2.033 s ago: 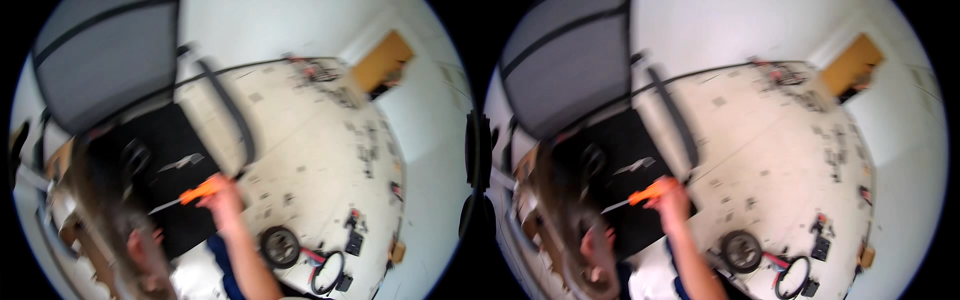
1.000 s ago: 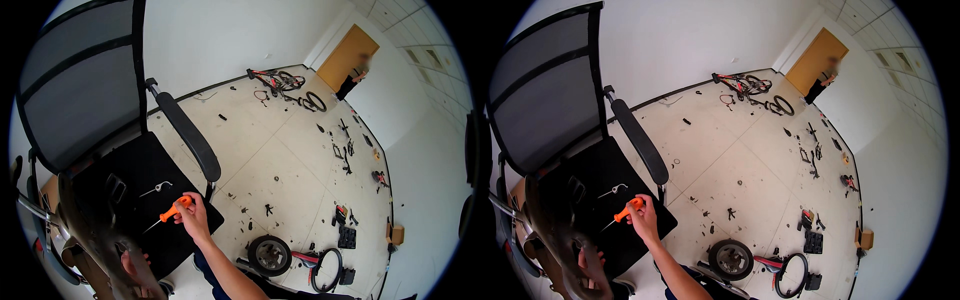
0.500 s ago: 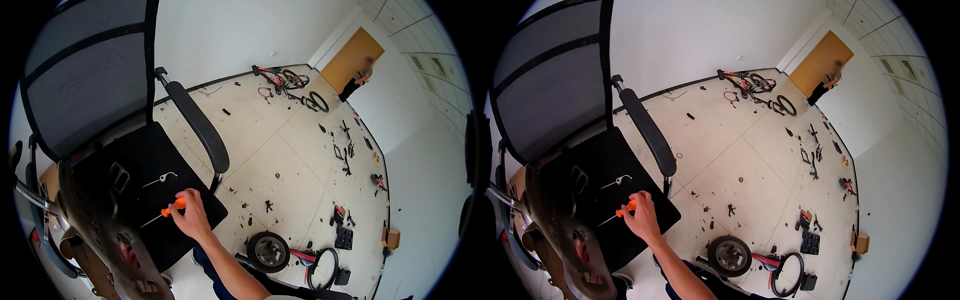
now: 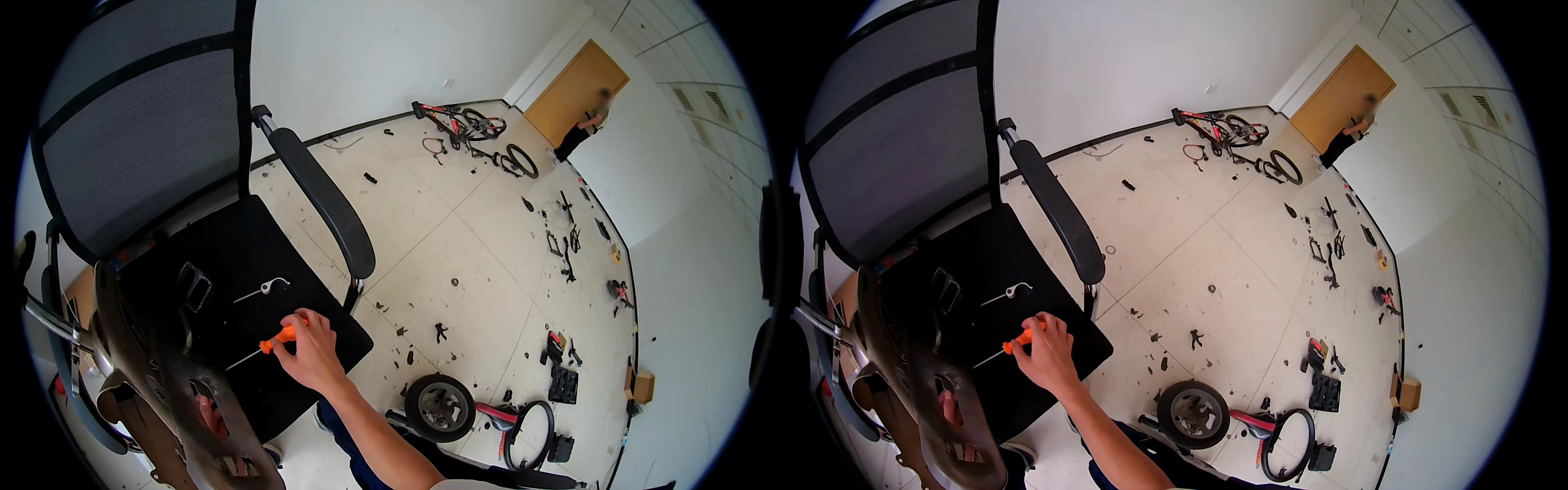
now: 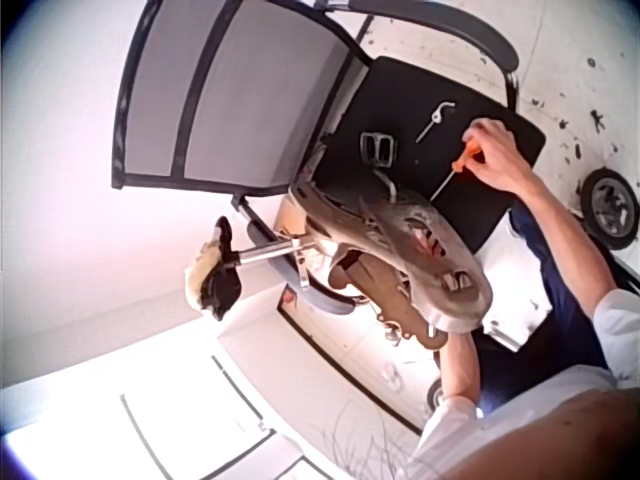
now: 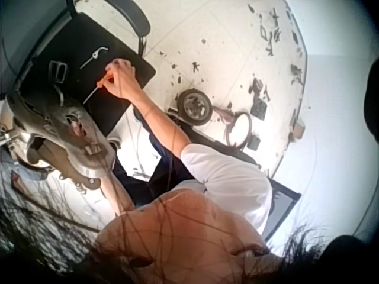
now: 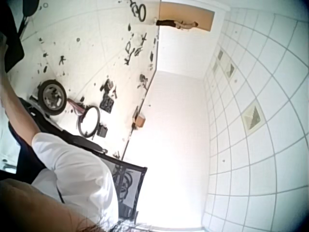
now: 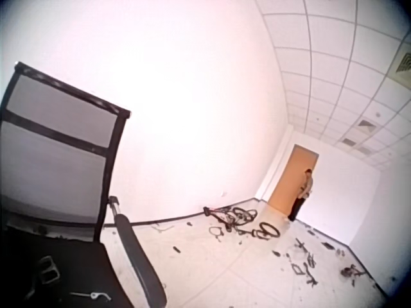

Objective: The person uses an orange screwdriver to tighten screws on a beige scooter deck while sitting on the floor. The person adjusts the deck's position and continues to tighten screws in different locations.

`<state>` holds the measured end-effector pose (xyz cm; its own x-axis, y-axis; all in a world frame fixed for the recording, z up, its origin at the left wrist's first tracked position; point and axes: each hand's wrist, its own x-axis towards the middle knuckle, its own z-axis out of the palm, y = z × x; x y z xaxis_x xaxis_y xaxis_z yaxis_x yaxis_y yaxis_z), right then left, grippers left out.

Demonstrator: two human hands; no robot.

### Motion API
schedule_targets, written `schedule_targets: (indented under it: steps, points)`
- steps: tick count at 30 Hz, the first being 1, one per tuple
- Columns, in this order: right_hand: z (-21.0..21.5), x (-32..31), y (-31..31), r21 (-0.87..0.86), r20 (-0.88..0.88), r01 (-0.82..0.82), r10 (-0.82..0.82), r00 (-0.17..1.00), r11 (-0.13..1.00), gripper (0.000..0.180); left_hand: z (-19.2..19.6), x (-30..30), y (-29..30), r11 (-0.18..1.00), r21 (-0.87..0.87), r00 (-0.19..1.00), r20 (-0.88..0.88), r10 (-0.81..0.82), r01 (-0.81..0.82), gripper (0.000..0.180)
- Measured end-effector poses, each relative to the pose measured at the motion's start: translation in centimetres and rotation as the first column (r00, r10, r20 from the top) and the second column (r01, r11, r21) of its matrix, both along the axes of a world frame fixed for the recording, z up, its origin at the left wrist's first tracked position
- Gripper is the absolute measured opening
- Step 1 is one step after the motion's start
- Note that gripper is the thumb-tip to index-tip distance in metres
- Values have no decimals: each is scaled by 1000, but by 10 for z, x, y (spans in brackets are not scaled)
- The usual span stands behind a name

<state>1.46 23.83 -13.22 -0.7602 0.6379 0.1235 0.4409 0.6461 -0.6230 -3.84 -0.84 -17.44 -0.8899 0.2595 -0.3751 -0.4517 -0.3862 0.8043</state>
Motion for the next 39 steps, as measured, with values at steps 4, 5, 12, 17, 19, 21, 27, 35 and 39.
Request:
schedule_targets:
  steps: [4,5,12,17,19,21,27,35,39]
  points:
    - [2,1,2,-13,0,-9,9,1000,1000,38,2,4,5,1000,-19,1000,-25,10,-10,29]
    - [3,1,1,-23,11,-10,11,1000,1000,39,3,4,6,1000,-28,1000,-29,9,-10,29]
    - [3,1,2,-21,35,-9,10,999,1000,40,4,7,20,995,-97,996,-91,12,-21,28]
    - [3,2,0,-10,28,-18,18,999,1000,39,4,9,26,987,-151,990,-138,28,-49,28]
    - [3,2,0,3,25,-18,18,1000,1000,39,3,10,28,985,-161,989,-146,33,-56,28]
    - [2,2,0,19,22,-16,16,1000,1000,39,3,10,30,984,-170,987,-157,36,-62,27]
    - [2,0,-1,-11,41,-8,8,999,1000,38,3,9,30,980,-188,984,-174,39,-72,27]
    - [0,0,0,4,49,-10,10,999,1000,37,4,8,30,975,-202,980,-195,46,-86,26]
    - [2,0,0,-2,47,-14,14,999,1000,37,5,7,34,973,-208,977,-208,52,-96,26]
